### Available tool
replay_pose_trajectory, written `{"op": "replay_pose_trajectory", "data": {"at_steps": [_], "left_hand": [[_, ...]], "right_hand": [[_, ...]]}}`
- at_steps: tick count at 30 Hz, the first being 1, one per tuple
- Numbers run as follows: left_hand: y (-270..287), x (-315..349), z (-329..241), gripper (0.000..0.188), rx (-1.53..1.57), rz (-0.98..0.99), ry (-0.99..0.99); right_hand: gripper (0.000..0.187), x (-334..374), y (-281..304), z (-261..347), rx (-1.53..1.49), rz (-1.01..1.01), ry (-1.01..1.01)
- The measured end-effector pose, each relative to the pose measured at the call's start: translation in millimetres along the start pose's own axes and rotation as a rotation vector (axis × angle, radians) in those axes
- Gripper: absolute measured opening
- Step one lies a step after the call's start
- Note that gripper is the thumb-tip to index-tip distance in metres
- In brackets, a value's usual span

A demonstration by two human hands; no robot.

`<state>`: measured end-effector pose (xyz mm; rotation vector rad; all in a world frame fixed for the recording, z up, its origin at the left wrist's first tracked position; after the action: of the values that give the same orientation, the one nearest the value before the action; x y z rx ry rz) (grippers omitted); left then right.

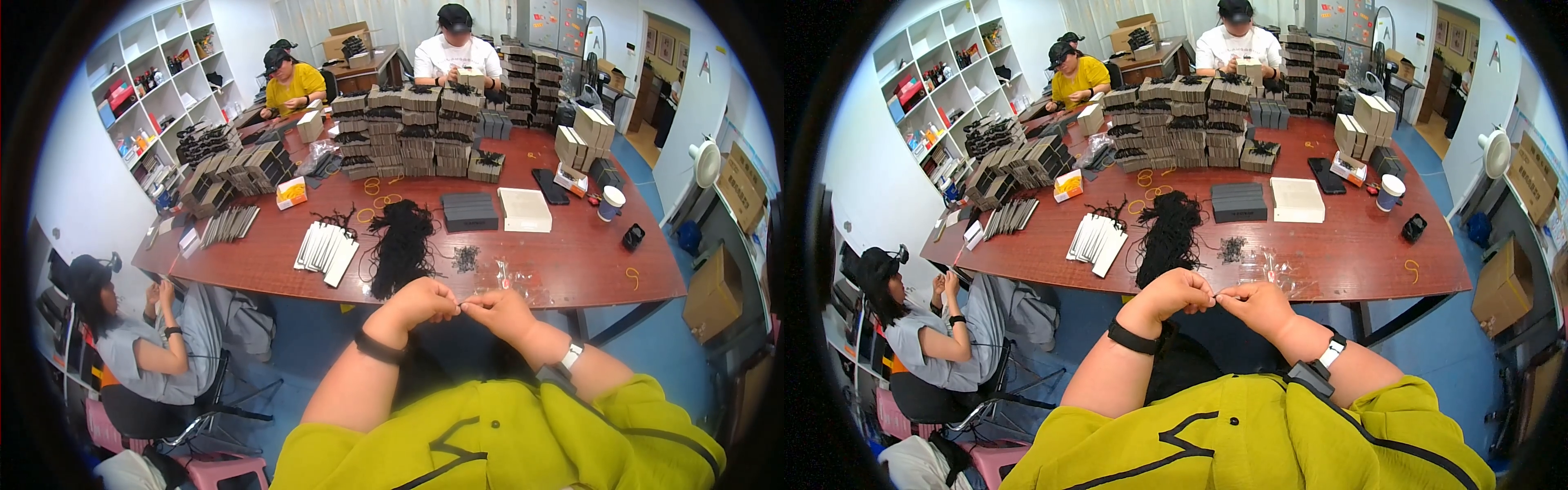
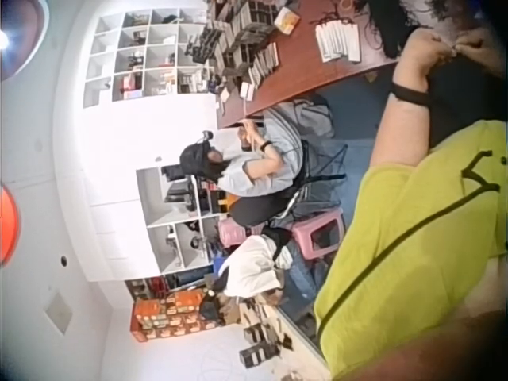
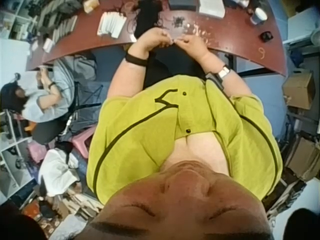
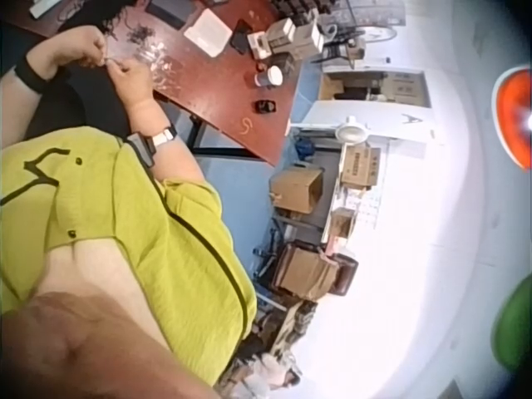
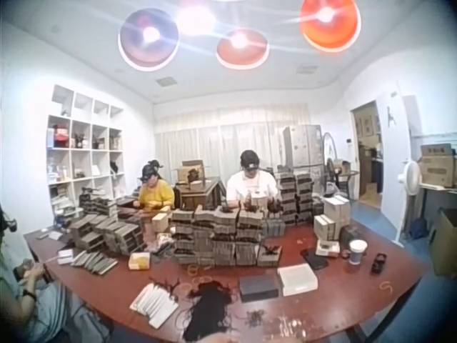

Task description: Assembling small plastic parts at a shared workshop table.

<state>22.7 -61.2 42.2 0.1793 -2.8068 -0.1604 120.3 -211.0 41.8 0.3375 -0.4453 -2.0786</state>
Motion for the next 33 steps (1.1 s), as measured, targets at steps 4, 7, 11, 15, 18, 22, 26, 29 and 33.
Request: {"op": "replay_pose_trajectory", "data": {"at_steps": [4, 7, 11, 15, 18, 22, 26, 29, 33], "left_hand": [[-5, -1, 4, 0.006, 0.448, -0.011, -0.003], [-19, -8, 9, 0.009, 0.843, -0.105, -0.087], [-37, -7, 1, 0.010, 0.838, -0.307, -0.191], [-45, -5, -6, 0.010, 0.620, -0.395, -0.269], [-47, -3, -9, 0.012, 0.489, -0.422, -0.284], [-53, -3, -8, 0.010, 0.251, -0.521, -0.347], [-52, -6, -3, 0.017, 0.156, -0.527, -0.442], [-46, -3, -17, 0.022, 0.335, -0.367, -0.492], [-36, 2, -19, 0.029, 0.240, -0.213, -0.350]], "right_hand": [[0.020, 1, -1, -5, -0.079, -0.203, 0.118], [0.017, 6, -4, 16, 0.021, -0.316, 0.326], [0.017, 8, -6, 12, 0.050, -0.346, 0.399], [0.022, 0, -6, -4, -0.196, -0.316, 0.265], [0.023, -1, -5, -11, -0.565, -0.248, -0.010], [0.020, 1, -3, -7, -0.968, -0.165, -0.259], [0.019, 4, -2, -3, -0.941, -0.212, -0.199], [0.018, 4, 1, -6, -0.870, -0.174, -0.128], [0.021, 6, 3, 0, -0.742, -0.171, -0.004]]}}
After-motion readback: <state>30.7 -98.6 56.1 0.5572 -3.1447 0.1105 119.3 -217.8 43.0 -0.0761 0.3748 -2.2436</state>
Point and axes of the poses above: each hand's wrist, its own x-axis away from the middle knuckle, its own y-axis out of the back of the hand, z = x × y, the point moved 3 cm from there along -x, towards the middle knuckle, and after that the axes turned 4 degrees about -x, right-handed, at the moved point
